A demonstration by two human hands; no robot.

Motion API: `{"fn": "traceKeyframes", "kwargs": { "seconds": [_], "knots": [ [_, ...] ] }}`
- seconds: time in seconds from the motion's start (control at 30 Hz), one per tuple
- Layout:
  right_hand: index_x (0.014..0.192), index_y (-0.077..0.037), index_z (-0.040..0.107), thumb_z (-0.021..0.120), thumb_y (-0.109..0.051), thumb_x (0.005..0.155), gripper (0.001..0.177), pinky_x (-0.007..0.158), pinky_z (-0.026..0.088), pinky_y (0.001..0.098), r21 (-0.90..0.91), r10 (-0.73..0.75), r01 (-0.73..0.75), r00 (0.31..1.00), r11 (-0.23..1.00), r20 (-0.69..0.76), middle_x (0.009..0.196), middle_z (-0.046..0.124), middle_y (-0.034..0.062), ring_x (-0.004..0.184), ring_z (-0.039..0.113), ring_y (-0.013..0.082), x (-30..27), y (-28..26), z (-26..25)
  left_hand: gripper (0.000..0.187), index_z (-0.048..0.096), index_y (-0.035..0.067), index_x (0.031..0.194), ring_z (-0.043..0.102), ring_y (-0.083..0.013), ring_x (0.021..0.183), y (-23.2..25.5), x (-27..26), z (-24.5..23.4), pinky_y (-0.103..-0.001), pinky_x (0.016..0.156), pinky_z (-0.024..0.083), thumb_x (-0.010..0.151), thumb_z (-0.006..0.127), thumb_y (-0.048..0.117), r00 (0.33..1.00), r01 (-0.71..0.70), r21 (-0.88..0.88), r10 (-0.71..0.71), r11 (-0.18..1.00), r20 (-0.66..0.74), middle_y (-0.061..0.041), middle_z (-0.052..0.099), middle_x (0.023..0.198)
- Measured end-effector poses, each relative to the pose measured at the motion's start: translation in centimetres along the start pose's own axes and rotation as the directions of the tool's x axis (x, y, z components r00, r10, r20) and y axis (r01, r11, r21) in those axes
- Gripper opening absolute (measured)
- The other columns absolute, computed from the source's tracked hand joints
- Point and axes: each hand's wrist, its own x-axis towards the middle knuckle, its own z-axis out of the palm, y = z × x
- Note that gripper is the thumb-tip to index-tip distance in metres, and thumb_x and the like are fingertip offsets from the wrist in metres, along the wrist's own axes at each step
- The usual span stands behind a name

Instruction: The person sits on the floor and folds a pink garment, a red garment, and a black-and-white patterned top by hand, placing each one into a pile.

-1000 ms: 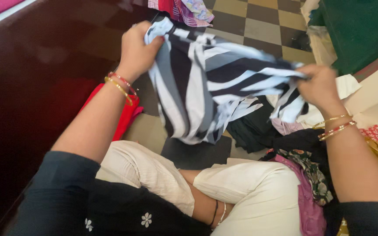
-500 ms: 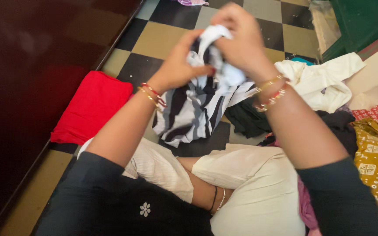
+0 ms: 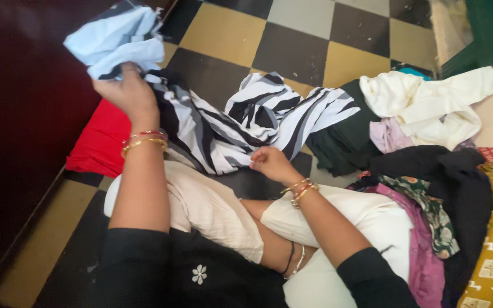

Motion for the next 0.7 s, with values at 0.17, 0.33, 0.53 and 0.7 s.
{"fn": "traceKeyframes", "kwargs": {
  "seconds": [0.17,0.33,0.53,0.7],
  "knots": [
    [0.095,-0.006,0.067,0.082,-0.018,0.074,0.028,0.076,0.055,0.0444,-0.375,-0.022,-0.127,0.929,0.918,-0.369,0.092,0.069,0.0138,0.085,0.069,0.0335,1.7,-0.8,0.7,0.019,0.055,-0.008,0.11,0.061,-0.0185,0.095,-1.1,2.9,-3.7,-0.033,0.089,0.055,0.107,0.07,0.004,0.961,-0.194,0.113,0.212,0.974,-0.18,-0.012,0.064,0.109],
    [0.104,-0.006,0.061,0.078,-0.012,0.068,0.04,0.072,0.049,0.0546,-0.584,-0.146,-0.139,0.899,0.8,-0.413,0.104,0.057,0.0204,0.089,0.06,0.044,2.8,-1.1,-0.3,0.022,0.055,-0.007,0.108,0.068,-0.0207,0.093,0.1,3.7,-5.1,-0.035,0.085,0.059,0.103,0.065,0.012,0.947,-0.067,0.036,0.075,0.997,-0.313,-0.014,0.069,0.107],
    [0.102,-0.007,0.062,0.073,-0.016,0.076,0.031,0.085,0.051,0.0518,-0.645,-0.46,0.14,0.811,0.752,-0.361,0.104,0.061,0.0145,0.097,0.063,0.0395,4.9,-0.1,-1.0,0.025,0.06,-0.009,0.104,0.063,-0.0191,0.091,-0.2,2.7,-4.3,-0.034,0.085,0.055,0.106,0.067,0.014,0.962,-0.078,0.168,0.118,0.983,-0.244,-0.012,0.068,0.103],
    [0.103,-0.008,0.069,0.076,-0.019,0.078,0.028,0.082,0.053,0.0476,-0.656,-0.338,0.192,0.935,0.73,-0.103,0.103,0.063,0.0154,0.097,0.065,0.0374,6.9,0.4,1.2,0.029,0.059,-0.01,0.104,0.064,-0.0171,0.094,-0.2,1.5,-3.1,-0.033,0.089,0.054,0.103,0.068,0.017,0.975,-0.041,0.098,0.061,0.994,-0.216,-0.01,0.069,0.104]
  ]
}}
